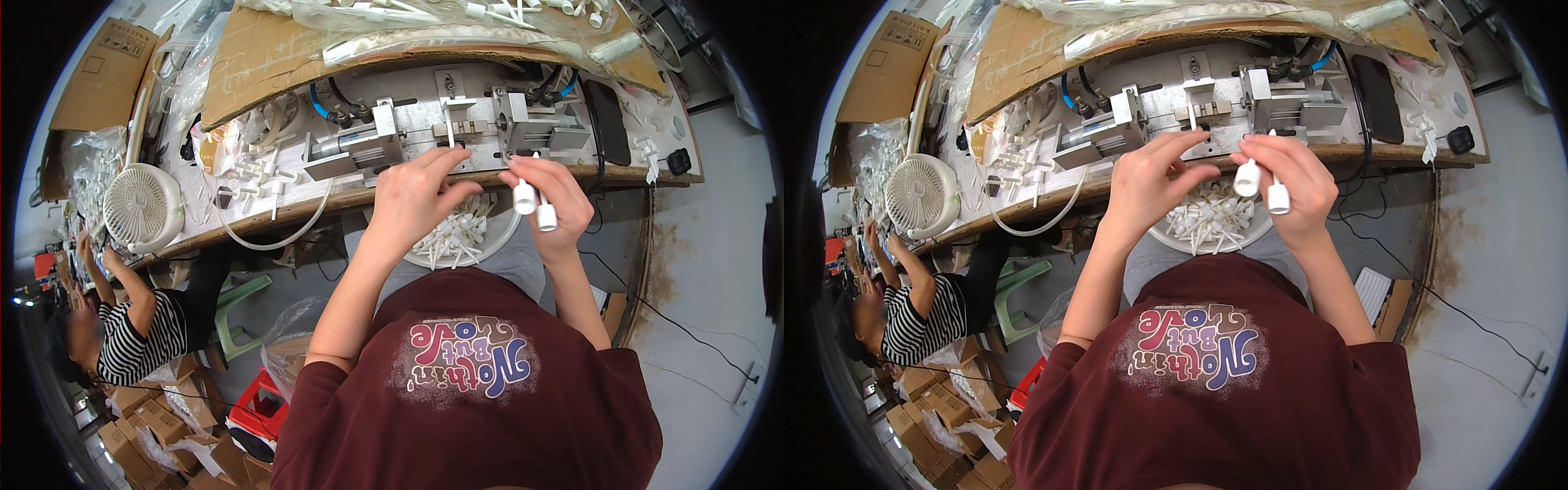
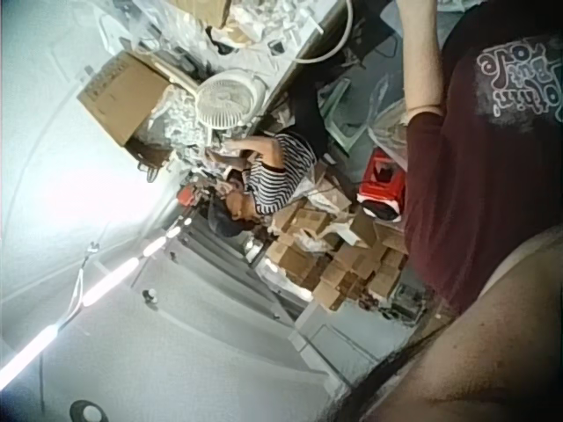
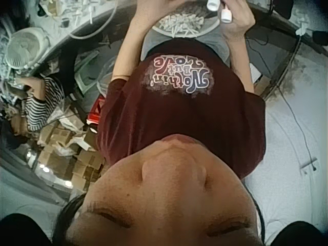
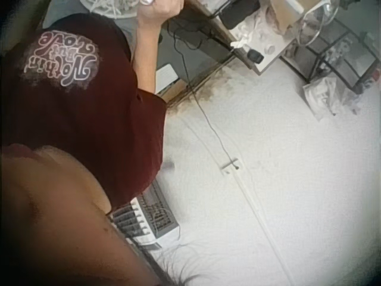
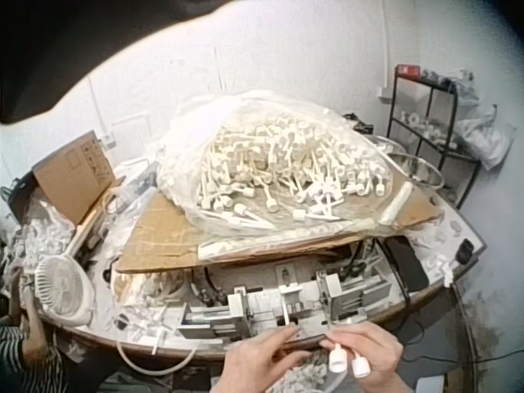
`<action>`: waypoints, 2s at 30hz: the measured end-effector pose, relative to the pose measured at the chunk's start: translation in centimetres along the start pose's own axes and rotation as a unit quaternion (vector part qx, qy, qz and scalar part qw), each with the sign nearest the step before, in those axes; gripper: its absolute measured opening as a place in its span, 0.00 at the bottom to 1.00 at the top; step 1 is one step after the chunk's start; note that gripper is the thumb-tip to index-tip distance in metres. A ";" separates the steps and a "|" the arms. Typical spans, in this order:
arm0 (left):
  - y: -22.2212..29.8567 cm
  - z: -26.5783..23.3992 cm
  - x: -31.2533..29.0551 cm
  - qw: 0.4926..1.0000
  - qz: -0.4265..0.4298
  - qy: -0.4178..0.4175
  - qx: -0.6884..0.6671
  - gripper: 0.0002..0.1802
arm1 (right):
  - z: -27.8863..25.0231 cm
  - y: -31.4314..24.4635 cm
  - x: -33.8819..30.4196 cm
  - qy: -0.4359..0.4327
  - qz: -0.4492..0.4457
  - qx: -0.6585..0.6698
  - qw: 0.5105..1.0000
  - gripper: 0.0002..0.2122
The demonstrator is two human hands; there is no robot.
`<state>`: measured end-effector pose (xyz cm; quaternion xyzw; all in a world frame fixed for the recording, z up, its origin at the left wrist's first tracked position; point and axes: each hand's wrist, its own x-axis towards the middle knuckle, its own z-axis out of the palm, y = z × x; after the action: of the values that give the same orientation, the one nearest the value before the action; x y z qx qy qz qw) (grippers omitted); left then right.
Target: Assembling small plastic tube components using a specialized pneumatic press machine.
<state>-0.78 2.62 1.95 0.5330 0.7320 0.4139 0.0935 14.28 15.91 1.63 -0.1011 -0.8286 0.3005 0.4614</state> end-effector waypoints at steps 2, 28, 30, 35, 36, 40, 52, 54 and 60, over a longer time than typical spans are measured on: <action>1.4 -0.5 -0.6 0.986 -0.037 -0.025 -0.162 0.20 | 0.1 0.3 0.2 -0.015 -0.077 -0.055 0.995 0.13; -1.6 2.1 0.1 0.974 0.061 0.064 0.207 0.15 | 0.4 0.1 -0.2 -0.057 -0.031 0.013 0.998 0.21; -1.5 2.1 0.0 0.976 0.052 0.063 0.204 0.16 | 0.5 0.0 -0.1 -0.063 -0.037 -0.009 0.997 0.19; -1.8 2.1 0.1 0.978 0.054 0.069 0.191 0.14 | 0.5 -1.3 0.0 -0.071 0.025 -0.016 0.997 0.15; -2.0 2.2 0.1 0.978 0.053 0.070 0.188 0.14 | 0.6 -1.2 -0.1 -0.075 0.030 -0.019 0.997 0.14; -2.2 2.1 0.0 0.981 0.054 0.077 0.170 0.13 | 0.9 -0.7 0.0 -0.087 0.013 -0.031 0.996 0.13; -0.4 -2.1 -4.1 0.974 -0.040 0.147 -0.171 0.17 | 4.4 1.1 -0.1 -0.218 -0.090 -0.192 0.953 0.11; -0.3 -2.4 -4.5 0.959 -0.059 0.134 -0.241 0.17 | 4.9 1.1 0.3 -0.227 -0.085 -0.219 0.945 0.10; -0.9 -1.3 -5.6 0.874 -0.117 0.116 -0.457 0.16 | 5.2 1.2 1.2 -0.230 -0.083 -0.218 0.945 0.05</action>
<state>0.16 -2.91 0.40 0.2892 0.5237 0.7474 0.2889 9.24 15.31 -0.30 -0.0581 -0.9629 0.0884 0.2481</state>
